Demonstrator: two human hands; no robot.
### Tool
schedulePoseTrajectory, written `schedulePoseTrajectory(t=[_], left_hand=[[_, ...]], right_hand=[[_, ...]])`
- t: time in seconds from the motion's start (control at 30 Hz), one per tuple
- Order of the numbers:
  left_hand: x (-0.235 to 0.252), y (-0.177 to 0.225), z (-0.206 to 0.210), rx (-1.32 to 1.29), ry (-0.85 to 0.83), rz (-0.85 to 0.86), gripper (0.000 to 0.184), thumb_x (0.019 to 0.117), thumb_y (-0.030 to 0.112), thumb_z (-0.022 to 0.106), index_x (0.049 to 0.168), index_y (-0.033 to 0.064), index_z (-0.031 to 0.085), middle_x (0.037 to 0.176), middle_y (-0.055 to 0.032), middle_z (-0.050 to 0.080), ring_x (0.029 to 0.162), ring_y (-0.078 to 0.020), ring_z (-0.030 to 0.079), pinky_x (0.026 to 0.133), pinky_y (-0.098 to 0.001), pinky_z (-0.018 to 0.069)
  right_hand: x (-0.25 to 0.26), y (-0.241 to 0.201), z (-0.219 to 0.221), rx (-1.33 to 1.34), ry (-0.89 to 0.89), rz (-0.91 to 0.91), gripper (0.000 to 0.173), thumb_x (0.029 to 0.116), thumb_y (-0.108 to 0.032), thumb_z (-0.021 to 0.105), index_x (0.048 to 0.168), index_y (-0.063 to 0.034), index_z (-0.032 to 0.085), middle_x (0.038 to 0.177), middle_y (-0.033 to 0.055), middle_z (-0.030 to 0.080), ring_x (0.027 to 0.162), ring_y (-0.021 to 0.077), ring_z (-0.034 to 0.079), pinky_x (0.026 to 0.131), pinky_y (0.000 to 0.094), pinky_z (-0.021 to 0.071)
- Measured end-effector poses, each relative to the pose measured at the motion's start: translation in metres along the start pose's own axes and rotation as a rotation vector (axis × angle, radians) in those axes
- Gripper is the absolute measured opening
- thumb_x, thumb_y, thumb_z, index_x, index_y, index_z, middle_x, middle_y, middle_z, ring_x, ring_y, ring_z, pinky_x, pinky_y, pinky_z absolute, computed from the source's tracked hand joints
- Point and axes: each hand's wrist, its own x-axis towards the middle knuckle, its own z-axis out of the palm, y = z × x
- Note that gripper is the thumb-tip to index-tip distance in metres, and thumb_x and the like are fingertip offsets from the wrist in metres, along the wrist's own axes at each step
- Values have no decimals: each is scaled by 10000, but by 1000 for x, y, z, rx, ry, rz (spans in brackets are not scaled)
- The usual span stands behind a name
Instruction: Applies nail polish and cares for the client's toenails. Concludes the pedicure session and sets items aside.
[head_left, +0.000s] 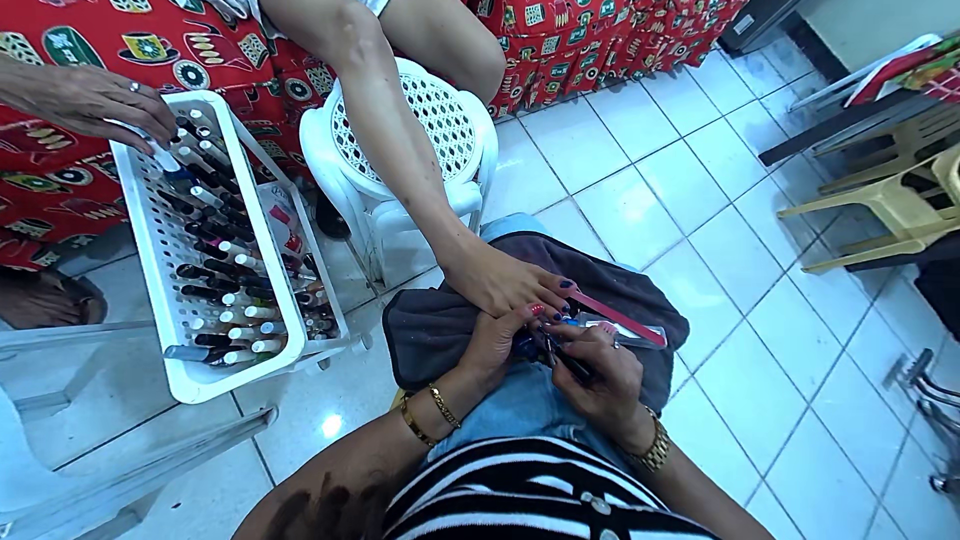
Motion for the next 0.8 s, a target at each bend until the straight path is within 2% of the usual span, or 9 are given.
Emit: schedulePoseTrajectory(t=[0.27, 0.37, 0.53, 0.8], left_hand=[[0, 0, 0, -2, 6, -13, 169, 972, -16, 558, 834, 45, 635, 709, -33, 663, 669, -93, 649, 697, -243, 566], [0, 0, 0, -4, -3, -7, 179, 964, -22, 560, 821, 53, 637, 699, -29, 658, 663, -89, 643, 690, -237, 560], [0, 2, -1, -18, -12, -17, 185, 956, -27, 563, 812, 59, 640, 701, -23, 663, 657, -82, 642, 676, -230, 558], [-1, 1, -1, -3, -18, -13, 174, 956, -22, 563, 830, 56, 654, 717, -24, 670, 671, -81, 645, 685, -230, 559]], right_hand=[[0, -2, 1, -58, -1, -16, 91, 911, -85, 628, 983, -62, 576, 905, 112, 678, 930, 143, 702, 806, 215, 575], [1, -1, -1, 17, 1, 22, 108, 901, -79, 627, 989, -59, 567, 910, 114, 681, 922, 143, 708, 805, 232, 585], [1, 3, -4, 229, 48, 175, 190, 886, -106, 661, 1062, -126, 594, 951, 19, 705, 963, 82, 716, 834, 251, 609], [1, 4, -1, 170, 28, 124, 154, 892, -80, 653, 1032, -66, 592, 944, 76, 720, 967, 103, 721, 840, 248, 600]])
